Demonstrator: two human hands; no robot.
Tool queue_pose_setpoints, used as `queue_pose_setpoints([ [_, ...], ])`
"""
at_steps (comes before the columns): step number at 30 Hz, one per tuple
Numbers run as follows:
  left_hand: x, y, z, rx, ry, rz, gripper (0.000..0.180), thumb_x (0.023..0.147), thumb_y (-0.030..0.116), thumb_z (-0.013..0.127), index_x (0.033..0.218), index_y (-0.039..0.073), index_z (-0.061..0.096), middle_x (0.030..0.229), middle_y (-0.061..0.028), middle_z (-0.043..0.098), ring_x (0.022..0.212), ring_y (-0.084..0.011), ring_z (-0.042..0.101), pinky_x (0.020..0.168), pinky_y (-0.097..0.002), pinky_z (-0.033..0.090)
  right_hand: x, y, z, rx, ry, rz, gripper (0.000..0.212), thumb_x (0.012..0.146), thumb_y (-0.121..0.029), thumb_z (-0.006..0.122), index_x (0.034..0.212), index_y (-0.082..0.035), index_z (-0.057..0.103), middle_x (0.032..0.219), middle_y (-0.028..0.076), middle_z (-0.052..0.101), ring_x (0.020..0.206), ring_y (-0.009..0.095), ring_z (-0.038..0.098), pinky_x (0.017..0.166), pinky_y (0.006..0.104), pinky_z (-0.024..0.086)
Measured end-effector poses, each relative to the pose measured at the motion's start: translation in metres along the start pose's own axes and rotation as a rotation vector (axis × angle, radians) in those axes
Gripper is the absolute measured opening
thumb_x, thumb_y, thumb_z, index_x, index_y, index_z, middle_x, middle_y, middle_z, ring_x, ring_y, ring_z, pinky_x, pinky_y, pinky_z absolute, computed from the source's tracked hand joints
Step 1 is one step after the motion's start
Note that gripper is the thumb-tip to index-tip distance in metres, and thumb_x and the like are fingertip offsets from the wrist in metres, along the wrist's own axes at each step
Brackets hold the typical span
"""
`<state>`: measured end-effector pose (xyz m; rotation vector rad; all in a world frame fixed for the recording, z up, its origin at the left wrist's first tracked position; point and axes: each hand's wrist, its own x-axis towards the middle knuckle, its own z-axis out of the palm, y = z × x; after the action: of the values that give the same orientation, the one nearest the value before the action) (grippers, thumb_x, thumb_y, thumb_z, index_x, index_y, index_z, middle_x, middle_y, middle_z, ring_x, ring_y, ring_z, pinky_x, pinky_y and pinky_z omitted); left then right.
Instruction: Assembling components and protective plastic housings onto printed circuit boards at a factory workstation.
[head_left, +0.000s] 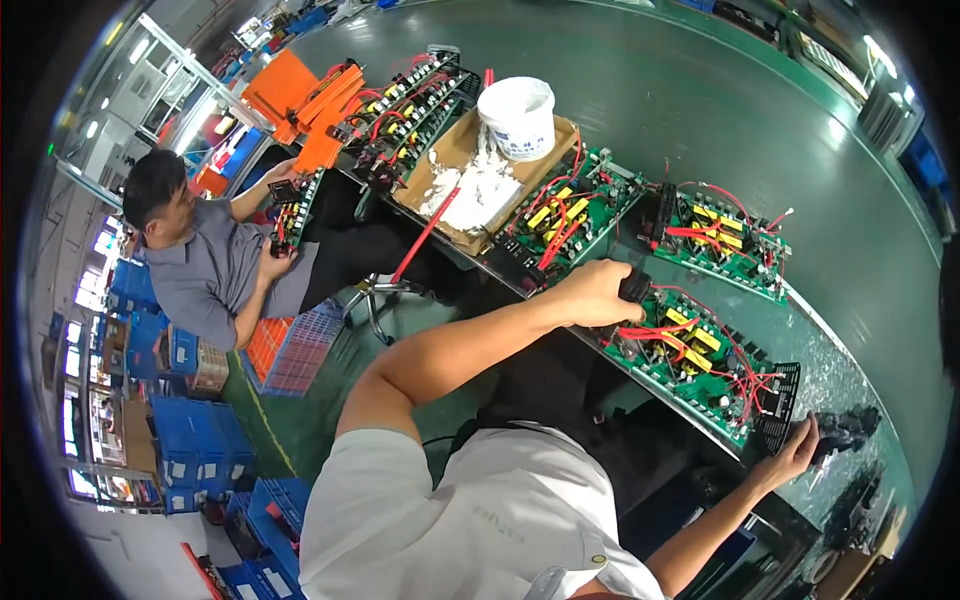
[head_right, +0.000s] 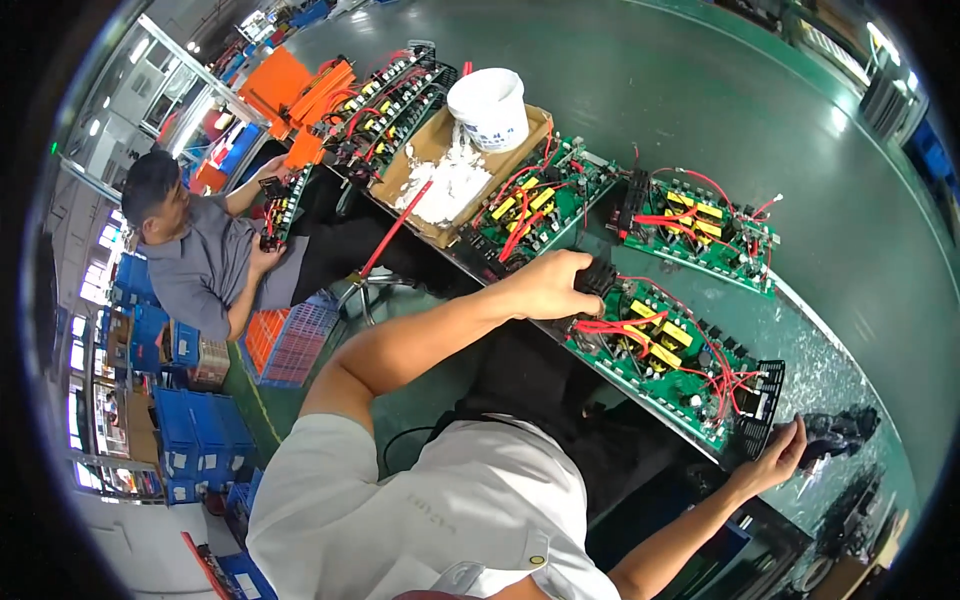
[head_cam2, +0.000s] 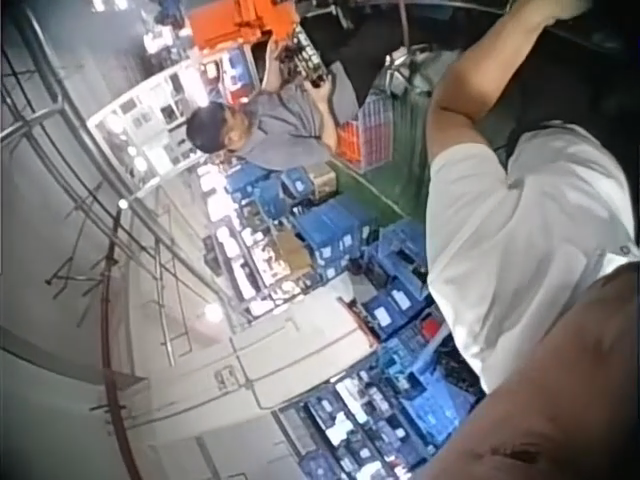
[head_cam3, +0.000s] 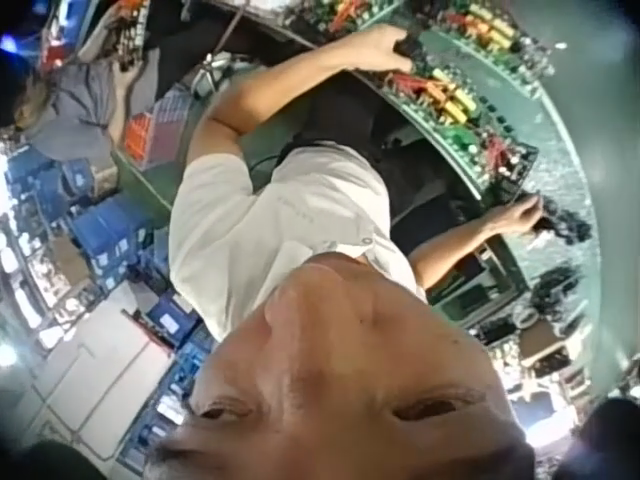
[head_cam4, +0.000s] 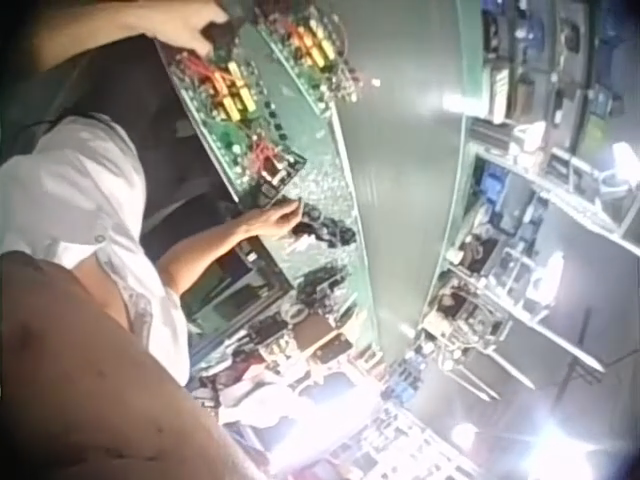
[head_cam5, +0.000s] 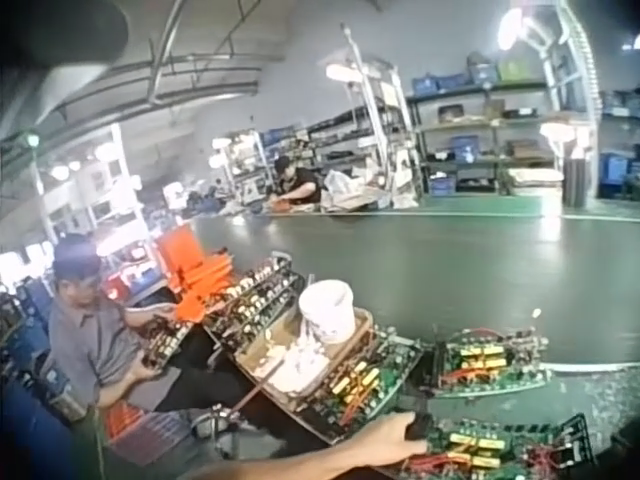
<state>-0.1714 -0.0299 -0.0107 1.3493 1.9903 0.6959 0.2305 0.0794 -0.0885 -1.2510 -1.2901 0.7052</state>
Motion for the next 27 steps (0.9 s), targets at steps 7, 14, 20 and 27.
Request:
queue_pose_setpoints([
  [7, -0.006, 0.002, -0.016, -0.195, -0.064, -0.018, 0.034, 0.073, 0.019, 0.077, 0.094, -0.005, 0.064, 0.081, -0.0148, 0.069, 0.074, -0.0198, 0.063, 0.069, -0.0348, 0.049, 0.000, 0.004, 0.006, -0.050, 0.030, -0.068, 0.030, 0.102, -0.019, 0.054, 0.119, 0.003, 0.063, 0.090, -0.001, 0.058, 0.076, 0.006, 0.046, 0.066, 0.0217, 0.038],
  [14, -0.012, 0.012, -0.057, -0.602, -0.081, -0.092, 0.022, 0.077, 0.008, 0.074, 0.094, -0.004, 0.068, 0.082, -0.0061, 0.069, 0.071, -0.0102, 0.060, 0.063, -0.0264, 0.047, 0.006, 0.027, -0.003, -0.103, -0.013, -0.044, 0.030, 0.101, -0.018, 0.054, 0.118, 0.006, 0.061, 0.107, 0.008, 0.064, 0.095, 0.014, 0.056, 0.089, 0.0272, 0.044],
  [20, -0.006, 0.013, -0.170, -0.821, 0.236, -0.017, 0.022, 0.078, 0.013, 0.068, 0.091, -0.004, 0.067, 0.079, -0.0079, 0.067, 0.064, -0.0156, 0.064, 0.060, -0.0303, 0.053, 0.002, 0.009, 0.001, -0.107, 0.019, 0.034, 0.029, 0.102, -0.022, 0.054, 0.118, 0.000, 0.063, 0.075, -0.001, 0.048, 0.065, 0.007, 0.039, 0.056, 0.0239, 0.032],
  [27, -0.021, -0.082, -0.394, -0.589, 0.755, 0.027, 0.026, 0.081, 0.017, 0.072, 0.091, -0.005, 0.067, 0.082, -0.0102, 0.068, 0.068, -0.0198, 0.068, 0.064, -0.0366, 0.061, 0.007, 0.013, 0.004, -0.231, -0.009, 0.004, 0.028, 0.101, -0.023, 0.055, 0.121, -0.004, 0.063, 0.075, -0.004, 0.051, 0.063, 0.005, 0.039, 0.053, 0.0203, 0.030],
])
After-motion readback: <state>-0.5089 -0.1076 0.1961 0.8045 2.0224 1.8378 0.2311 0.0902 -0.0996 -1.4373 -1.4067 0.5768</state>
